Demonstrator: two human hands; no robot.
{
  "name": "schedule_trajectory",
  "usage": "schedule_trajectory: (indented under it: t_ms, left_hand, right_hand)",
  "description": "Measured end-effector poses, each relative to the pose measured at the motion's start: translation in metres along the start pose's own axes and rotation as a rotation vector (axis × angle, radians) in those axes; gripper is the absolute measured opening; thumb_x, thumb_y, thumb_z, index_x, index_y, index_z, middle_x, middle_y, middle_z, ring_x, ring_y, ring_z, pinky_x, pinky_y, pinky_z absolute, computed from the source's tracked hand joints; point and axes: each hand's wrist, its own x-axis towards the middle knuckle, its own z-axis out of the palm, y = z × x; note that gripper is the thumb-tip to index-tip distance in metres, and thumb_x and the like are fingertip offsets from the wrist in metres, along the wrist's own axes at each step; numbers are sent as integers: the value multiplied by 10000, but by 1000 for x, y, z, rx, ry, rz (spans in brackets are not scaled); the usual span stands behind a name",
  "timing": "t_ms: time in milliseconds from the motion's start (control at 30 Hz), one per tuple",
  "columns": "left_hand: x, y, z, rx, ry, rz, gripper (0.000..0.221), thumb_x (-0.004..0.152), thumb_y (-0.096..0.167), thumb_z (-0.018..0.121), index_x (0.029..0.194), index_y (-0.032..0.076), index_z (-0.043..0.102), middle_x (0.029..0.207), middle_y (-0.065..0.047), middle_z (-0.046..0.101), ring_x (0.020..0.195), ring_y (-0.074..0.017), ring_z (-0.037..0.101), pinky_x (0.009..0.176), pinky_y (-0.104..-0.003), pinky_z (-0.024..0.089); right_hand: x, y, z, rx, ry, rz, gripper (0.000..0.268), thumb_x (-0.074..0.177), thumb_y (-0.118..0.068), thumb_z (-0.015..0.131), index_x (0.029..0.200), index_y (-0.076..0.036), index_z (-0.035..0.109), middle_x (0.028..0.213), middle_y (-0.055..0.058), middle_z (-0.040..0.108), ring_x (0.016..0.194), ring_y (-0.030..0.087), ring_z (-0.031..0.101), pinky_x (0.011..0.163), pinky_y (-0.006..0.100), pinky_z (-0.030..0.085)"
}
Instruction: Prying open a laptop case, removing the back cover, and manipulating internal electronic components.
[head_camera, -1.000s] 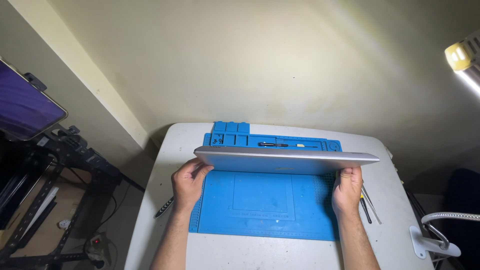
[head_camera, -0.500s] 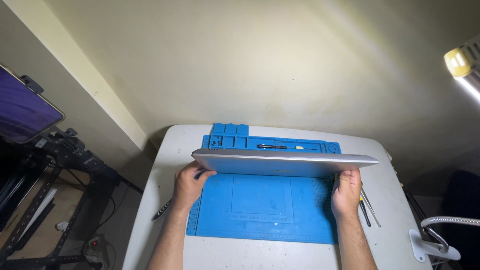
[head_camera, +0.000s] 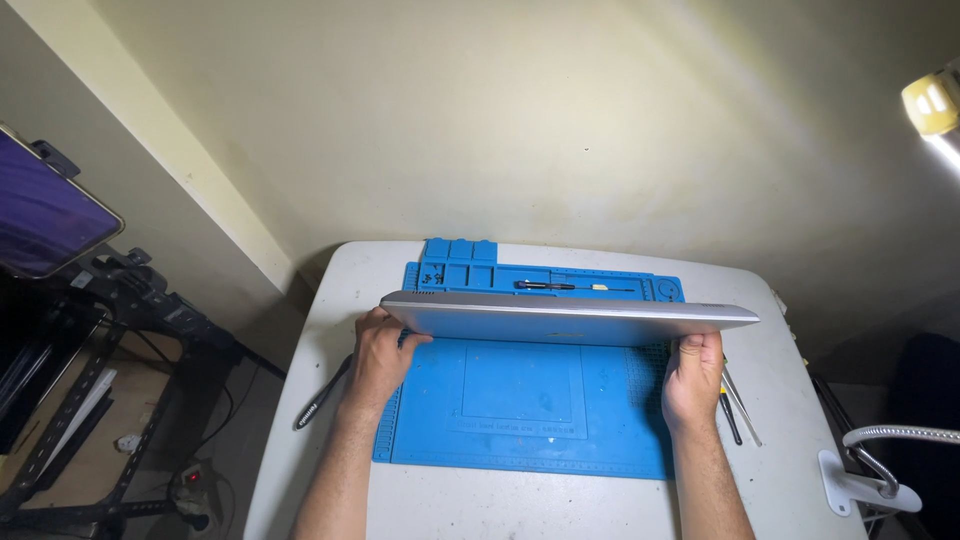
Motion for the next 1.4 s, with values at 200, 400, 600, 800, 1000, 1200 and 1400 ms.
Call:
schedule_trajectory:
  t_ms: [200,400,600,800,1000,1200,1400]
  left_hand:
    - [1,1,1,-118,8,-72,228,853,201,861,1017,76,766,875,-106,776,943,-266,756,826,-410,666]
    - [-8,-7,3,-375,57,-162,482,803,353,898,1143,62,719,1009,-149,761,1049,-315,733,896,-491,637]
    - [-1,-3,5,-386,201,-52,224,805,257,895,920,107,775,839,-80,784,871,-234,772,751,-370,641]
    - [-4,16,-10,-848,285,-114,325,822,96,874,1036,50,634,922,-94,696,947,-175,699,872,-308,607]
    - [-3,19,-8,-764,318,-130,198,930,68,771,1026,48,598,885,-134,669,912,-217,708,836,-364,617]
    - [-3,-1,5,-736,338,-119,332,957,122,768,993,101,439,827,-52,544,873,-145,622,797,-303,569]
    - [0,30,-25,-797,235,-93,353,945,91,730,1159,78,449,989,-108,608,987,-187,641,886,-319,571]
  right_hand:
    - [0,4,-2,7,-6,-15,325,1141,-359,334,1310,-175,542,1223,47,656,1244,150,555,1189,383,410]
    - [1,6,-3,32,-3,-15,306,1144,-351,343,1308,-178,533,1229,39,657,1249,150,562,1197,376,410]
    - [-1,-5,2,31,-8,-31,306,1140,-368,352,1301,-187,537,1219,29,663,1232,125,570,1195,368,422]
    - [0,1,1,34,-2,-51,309,1134,-357,363,1308,-177,544,1237,38,667,1239,131,563,1198,383,420]
    - [0,-21,4,-8,-55,15,363,1129,-330,339,1399,-160,513,1331,104,648,1256,178,579,1157,397,434]
    - [-2,-87,30,24,-59,-124,611,1089,-524,325,1544,-118,304,1483,199,505,1390,231,464,1234,474,327]
    - [15,-76,20,20,47,-113,437,1104,-403,422,1381,-74,494,1220,187,650,1135,195,629,1058,347,503]
